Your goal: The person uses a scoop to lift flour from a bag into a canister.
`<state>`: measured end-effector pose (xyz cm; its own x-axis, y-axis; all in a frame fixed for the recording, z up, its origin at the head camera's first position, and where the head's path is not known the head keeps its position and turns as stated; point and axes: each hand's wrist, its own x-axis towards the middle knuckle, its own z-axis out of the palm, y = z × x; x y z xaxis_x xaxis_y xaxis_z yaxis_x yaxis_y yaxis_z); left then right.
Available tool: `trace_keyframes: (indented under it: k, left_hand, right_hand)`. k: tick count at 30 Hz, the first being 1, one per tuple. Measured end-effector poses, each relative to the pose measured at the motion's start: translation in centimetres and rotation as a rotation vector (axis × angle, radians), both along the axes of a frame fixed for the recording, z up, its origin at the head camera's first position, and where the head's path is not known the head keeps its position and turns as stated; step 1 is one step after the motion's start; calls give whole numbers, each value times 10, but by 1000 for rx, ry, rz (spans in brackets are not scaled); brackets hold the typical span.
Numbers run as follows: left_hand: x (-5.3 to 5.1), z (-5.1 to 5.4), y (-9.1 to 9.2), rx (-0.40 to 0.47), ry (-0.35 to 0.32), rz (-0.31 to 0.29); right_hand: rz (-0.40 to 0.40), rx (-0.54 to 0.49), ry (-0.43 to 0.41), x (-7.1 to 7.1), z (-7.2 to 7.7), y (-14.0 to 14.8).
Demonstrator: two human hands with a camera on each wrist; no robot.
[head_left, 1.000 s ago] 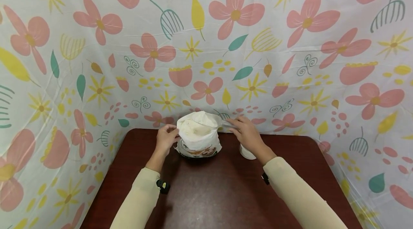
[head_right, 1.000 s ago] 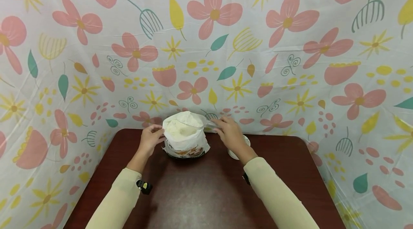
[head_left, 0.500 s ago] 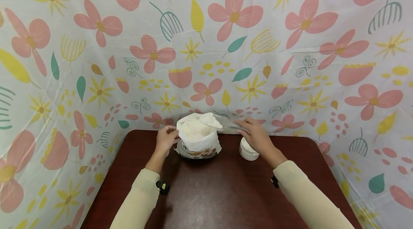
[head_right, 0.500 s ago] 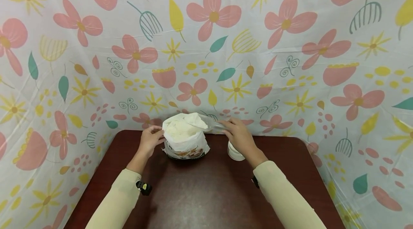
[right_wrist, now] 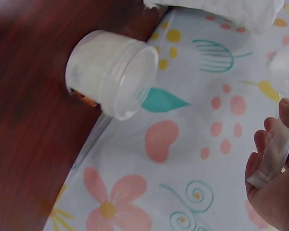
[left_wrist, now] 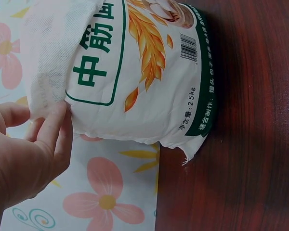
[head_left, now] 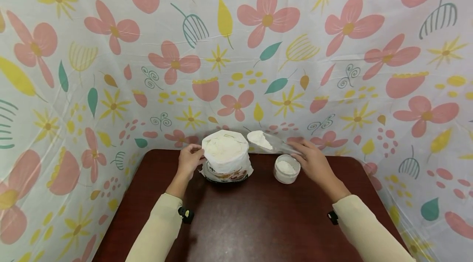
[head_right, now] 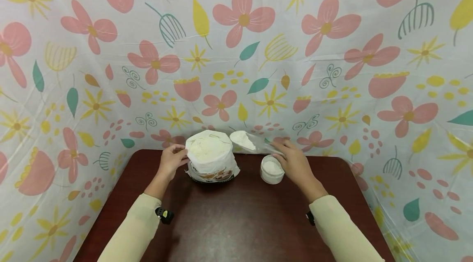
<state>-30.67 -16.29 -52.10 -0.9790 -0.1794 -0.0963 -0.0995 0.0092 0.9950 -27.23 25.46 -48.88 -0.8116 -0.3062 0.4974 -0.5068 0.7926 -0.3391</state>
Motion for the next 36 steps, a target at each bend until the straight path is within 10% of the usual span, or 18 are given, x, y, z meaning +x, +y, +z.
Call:
trace_keyframes:
  k: [36]
  left_hand:
    - [0, 2, 0, 15, -35, -11]
  right_hand:
    - [-151, 157, 12, 34, -21, 113]
